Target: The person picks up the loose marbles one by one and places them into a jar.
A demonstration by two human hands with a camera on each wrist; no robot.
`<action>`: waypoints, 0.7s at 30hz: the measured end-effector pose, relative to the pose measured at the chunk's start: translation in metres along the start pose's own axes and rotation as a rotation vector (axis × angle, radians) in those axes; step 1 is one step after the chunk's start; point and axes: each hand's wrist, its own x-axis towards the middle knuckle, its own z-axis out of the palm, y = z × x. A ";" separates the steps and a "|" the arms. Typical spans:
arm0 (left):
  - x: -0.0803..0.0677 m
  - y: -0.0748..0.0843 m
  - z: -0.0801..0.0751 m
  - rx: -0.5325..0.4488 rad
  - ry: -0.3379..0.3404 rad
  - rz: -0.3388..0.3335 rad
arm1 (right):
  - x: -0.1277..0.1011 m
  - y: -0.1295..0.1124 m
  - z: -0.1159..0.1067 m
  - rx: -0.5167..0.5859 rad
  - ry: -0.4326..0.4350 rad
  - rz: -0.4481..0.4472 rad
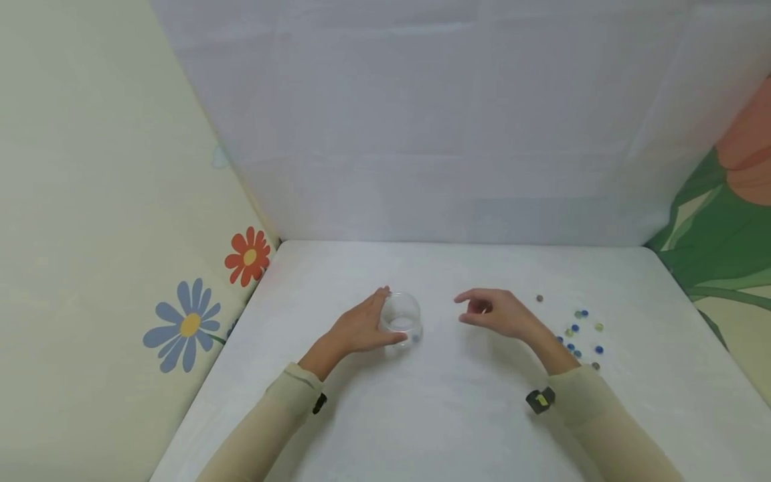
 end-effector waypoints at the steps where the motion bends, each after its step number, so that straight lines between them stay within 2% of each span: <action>1: 0.000 0.000 0.000 -0.003 0.002 0.001 | -0.001 0.001 -0.001 -0.002 0.003 0.000; 8: -0.001 -0.001 0.000 -0.003 0.004 -0.003 | -0.008 0.008 -0.006 -0.004 0.017 -0.003; 21: 0.000 -0.002 0.000 0.005 0.010 0.012 | -0.023 0.024 -0.020 -0.038 0.040 0.069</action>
